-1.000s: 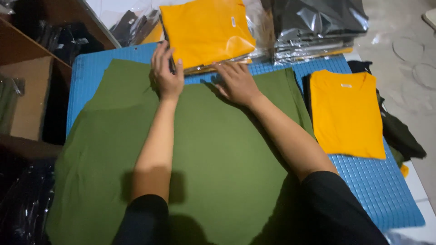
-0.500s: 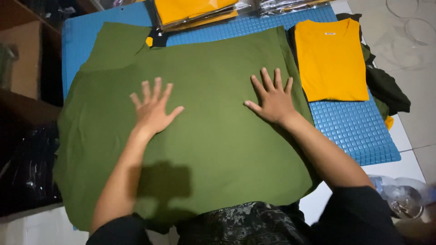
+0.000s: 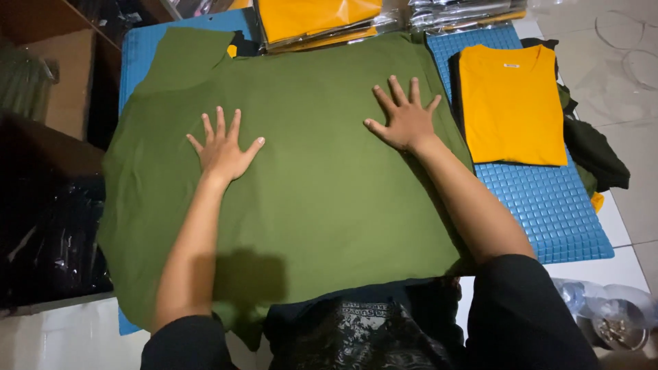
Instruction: The person is unfolding, smoothing, and neatly refolding various colored t-shirts on a mat.
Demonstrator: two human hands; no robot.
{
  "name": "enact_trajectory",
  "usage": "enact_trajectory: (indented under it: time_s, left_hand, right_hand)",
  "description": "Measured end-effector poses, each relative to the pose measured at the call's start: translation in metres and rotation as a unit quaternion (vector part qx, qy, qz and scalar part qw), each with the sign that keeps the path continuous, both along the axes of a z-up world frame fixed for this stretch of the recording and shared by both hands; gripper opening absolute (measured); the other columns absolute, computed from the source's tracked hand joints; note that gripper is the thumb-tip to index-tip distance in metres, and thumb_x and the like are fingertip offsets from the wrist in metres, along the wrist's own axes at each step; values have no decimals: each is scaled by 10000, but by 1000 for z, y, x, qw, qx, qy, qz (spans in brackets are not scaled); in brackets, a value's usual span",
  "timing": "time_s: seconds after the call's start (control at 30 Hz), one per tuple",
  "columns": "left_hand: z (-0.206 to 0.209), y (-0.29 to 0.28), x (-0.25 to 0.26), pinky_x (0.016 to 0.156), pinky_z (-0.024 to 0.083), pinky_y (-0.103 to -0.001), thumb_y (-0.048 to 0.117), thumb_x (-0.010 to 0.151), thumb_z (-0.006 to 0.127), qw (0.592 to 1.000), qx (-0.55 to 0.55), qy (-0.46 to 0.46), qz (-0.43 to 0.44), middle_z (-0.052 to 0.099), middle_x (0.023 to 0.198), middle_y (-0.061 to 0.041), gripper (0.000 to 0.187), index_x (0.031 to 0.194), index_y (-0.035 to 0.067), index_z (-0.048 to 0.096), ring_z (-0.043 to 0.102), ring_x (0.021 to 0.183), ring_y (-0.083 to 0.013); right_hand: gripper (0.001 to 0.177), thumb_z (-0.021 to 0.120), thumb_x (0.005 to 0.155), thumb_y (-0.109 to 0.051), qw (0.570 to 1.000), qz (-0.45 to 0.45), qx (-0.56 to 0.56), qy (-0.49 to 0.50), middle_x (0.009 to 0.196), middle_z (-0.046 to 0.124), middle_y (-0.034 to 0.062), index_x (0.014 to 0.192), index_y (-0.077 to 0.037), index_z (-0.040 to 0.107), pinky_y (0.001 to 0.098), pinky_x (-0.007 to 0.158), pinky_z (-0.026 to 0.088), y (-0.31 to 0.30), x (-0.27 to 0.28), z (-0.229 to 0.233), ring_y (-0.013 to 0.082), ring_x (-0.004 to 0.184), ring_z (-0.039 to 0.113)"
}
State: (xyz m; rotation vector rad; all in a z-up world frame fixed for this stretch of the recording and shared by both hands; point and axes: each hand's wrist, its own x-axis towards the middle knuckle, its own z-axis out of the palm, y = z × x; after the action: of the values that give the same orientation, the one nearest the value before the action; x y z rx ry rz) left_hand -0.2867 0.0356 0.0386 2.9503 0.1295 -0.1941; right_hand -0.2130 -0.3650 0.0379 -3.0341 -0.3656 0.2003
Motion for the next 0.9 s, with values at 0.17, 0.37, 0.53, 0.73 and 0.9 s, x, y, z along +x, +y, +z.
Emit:
enact_trajectory:
  time_s: [0.17, 0.37, 0.53, 0.73, 0.9]
  left_hand:
    - [-11, 7, 1, 1115, 9, -819, 760, 991, 378, 1000, -2, -15, -10, 122, 1720, -228, 890, 1669, 196, 256, 44, 1566, -480]
    - [-18, 23, -29, 1181, 62, -747, 665, 1010, 451, 996, -29, -18, -77, 166, 1717, -192, 839, 1648, 146, 289, 108, 1572, -431]
    - [6, 3, -129, 1180, 134, -740, 561, 1028, 468, 996, 3, 7, -88, 220, 1705, -212, 769, 1628, 102, 324, 170, 1557, -464]
    - [15, -17, -198, 1146, 137, -784, 753, 956, 367, 994, 49, 49, 83, 137, 1731, -168, 854, 1648, 262, 272, 119, 1559, -476]
    - [-3, -6, -181, 1136, 90, -806, 781, 957, 315, 995, 38, 60, 68, 76, 1742, -146, 854, 1659, 307, 211, 44, 1574, -467]
  right_hand:
    - [809, 309, 991, -742, 997, -72, 27, 30, 1745, 50, 119, 1672, -322, 192, 840, 1126, 105, -13, -15, 5, 488, 1560, 43]
    - [765, 397, 1026, -642, 999, -17, 43, -4, 1731, 132, 165, 1660, -236, 261, 768, 1182, 121, -39, -66, -6, 466, 1570, 107]
    - [775, 381, 994, -668, 998, 56, -9, 25, 1751, 119, 87, 1655, -283, 256, 727, 1209, 92, -43, -163, 10, 437, 1588, 40]
    - [815, 369, 950, -726, 997, -60, -4, 43, 1759, 96, 97, 1647, -315, 267, 813, 1131, 159, -38, -216, 20, 507, 1560, 86]
    - [788, 422, 941, -691, 998, -60, 17, 16, 1752, 132, 107, 1636, -344, 289, 850, 1079, 170, -41, -203, 10, 502, 1559, 95]
